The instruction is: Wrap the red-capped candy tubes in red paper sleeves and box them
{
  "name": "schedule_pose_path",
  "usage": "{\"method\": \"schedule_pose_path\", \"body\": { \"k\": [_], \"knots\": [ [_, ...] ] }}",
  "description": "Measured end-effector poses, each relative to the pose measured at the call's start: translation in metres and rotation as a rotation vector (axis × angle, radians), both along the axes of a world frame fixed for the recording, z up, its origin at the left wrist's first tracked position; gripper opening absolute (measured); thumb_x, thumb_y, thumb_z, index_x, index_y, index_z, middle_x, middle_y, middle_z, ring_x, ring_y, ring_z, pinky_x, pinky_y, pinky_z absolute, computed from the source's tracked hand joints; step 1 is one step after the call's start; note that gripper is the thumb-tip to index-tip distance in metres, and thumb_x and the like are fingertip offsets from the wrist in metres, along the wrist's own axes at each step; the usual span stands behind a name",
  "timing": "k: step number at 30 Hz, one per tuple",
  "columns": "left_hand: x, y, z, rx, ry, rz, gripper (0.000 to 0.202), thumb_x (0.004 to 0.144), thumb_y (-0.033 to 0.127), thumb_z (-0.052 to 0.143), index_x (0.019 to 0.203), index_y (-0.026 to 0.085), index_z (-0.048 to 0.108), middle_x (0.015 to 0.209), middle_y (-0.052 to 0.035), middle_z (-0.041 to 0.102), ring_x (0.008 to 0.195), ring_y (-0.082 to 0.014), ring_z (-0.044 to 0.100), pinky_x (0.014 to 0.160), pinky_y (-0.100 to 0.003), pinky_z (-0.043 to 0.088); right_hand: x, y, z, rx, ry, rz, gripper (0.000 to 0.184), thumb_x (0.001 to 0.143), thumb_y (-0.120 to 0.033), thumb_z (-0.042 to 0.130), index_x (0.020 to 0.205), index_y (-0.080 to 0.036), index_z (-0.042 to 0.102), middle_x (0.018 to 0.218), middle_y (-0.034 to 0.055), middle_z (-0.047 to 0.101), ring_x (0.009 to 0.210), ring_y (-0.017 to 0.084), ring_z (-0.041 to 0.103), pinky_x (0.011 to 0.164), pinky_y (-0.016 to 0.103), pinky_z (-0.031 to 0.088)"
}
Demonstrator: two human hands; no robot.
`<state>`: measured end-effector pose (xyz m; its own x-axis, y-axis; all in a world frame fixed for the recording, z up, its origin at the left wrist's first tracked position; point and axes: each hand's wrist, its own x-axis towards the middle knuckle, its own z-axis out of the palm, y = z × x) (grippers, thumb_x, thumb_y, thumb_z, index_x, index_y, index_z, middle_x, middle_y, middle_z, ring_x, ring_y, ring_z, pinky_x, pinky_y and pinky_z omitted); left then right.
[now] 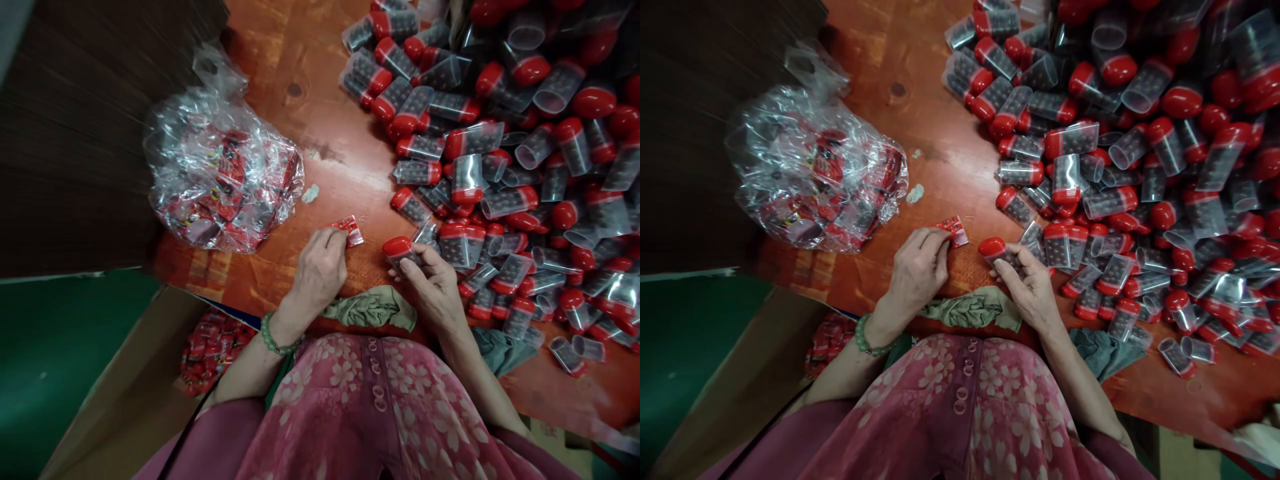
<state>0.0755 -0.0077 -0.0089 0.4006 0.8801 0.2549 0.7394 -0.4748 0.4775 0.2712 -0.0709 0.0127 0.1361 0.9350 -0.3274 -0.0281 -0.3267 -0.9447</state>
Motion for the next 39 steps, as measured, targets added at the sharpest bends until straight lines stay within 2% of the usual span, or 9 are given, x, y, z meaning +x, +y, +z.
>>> {"method": "schedule_pose_path", "body": {
  "k": [4,8,13,17,21,26,32,39],
  "knots": [
    [0.007,-0.004,-0.001,0.062,0.161,0.038,0.030,0.092,0.007,0.042,0.110,0.011,0.066,0.093,-0.0125,0.069,0.086,-0.0229,0.062,0.078,-0.036,0.053,-0.001,-0.002,0.001,-0.019,0.020,0.001,0.028,0.087,-0.042,0.067,0.109,-0.024,0.065,0.092,-0.0008,0.069,0.072,0.011,0.070,0.069,0.024,0.059],
    [0.005,0.000,0.001,0.081,0.161,0.050,0.023,0.094,0.013,0.048,0.097,0.014,0.071,0.086,-0.0099,0.069,0.079,-0.0207,0.061,0.073,-0.032,0.051,0.000,-0.003,0.005,-0.012,0.000,-0.010,0.028,0.088,-0.041,0.067,0.109,-0.024,0.065,0.091,-0.0009,0.070,0.073,0.012,0.070,0.071,0.026,0.059],
    [-0.005,0.003,0.015,-0.019,-0.106,0.039,0.015,0.091,0.022,0.061,0.083,0.017,0.073,0.078,-0.0043,0.073,0.073,-0.0160,0.064,0.072,-0.030,0.052,0.006,0.000,0.012,0.026,-0.073,0.021,0.026,0.090,-0.040,0.066,0.110,-0.024,0.066,0.092,-0.0004,0.072,0.074,0.014,0.070,0.071,0.028,0.059],
    [-0.008,-0.003,0.032,-0.164,-0.389,0.014,0.008,0.083,0.020,0.071,0.076,0.018,0.072,0.075,-0.0011,0.075,0.069,-0.0127,0.067,0.070,-0.027,0.054,0.013,0.002,0.024,0.177,-0.238,0.155,0.022,0.090,-0.036,0.065,0.108,-0.024,0.069,0.100,0.0013,0.074,0.088,0.017,0.071,0.082,0.032,0.058],
    [-0.008,-0.009,0.043,-0.208,-0.488,-0.023,0.008,0.079,0.019,0.076,0.072,0.017,0.072,0.071,-0.0008,0.075,0.065,-0.0112,0.067,0.065,-0.024,0.053,0.018,0.004,0.039,0.305,-0.367,0.271,0.021,0.092,-0.032,0.064,0.110,-0.026,0.071,0.100,0.0022,0.076,0.090,0.019,0.072,0.084,0.034,0.058],
    [-0.007,-0.014,0.050,-0.179,-0.540,-0.083,0.008,0.077,0.019,0.079,0.074,0.016,0.072,0.071,-0.0012,0.074,0.064,-0.0095,0.066,0.065,-0.021,0.052,0.020,0.008,0.052,0.444,-0.401,0.416,0.023,0.092,-0.025,0.063,0.115,-0.026,0.069,0.103,0.0035,0.076,0.092,0.019,0.071,0.084,0.033,0.057],
    [-0.008,-0.019,0.049,-0.257,-0.582,-0.104,0.005,0.077,0.015,0.078,0.075,0.015,0.073,0.071,-0.0019,0.074,0.066,-0.0098,0.067,0.065,-0.020,0.053,0.026,0.011,0.055,0.460,-0.538,0.624,0.024,0.095,-0.023,0.060,0.118,-0.024,0.067,0.103,0.0053,0.074,0.091,0.019,0.070,0.082,0.032,0.056],
    [-0.012,-0.021,0.037,-0.317,-0.538,-0.177,0.009,0.082,0.024,0.074,0.079,0.016,0.073,0.073,-0.0037,0.073,0.069,-0.0121,0.066,0.068,-0.024,0.054,0.033,0.016,0.056,0.401,-0.689,0.744,0.024,0.098,-0.028,0.056,0.118,-0.021,0.066,0.098,0.0067,0.072,0.088,0.019,0.067,0.079,0.031,0.054]
  ]
}}
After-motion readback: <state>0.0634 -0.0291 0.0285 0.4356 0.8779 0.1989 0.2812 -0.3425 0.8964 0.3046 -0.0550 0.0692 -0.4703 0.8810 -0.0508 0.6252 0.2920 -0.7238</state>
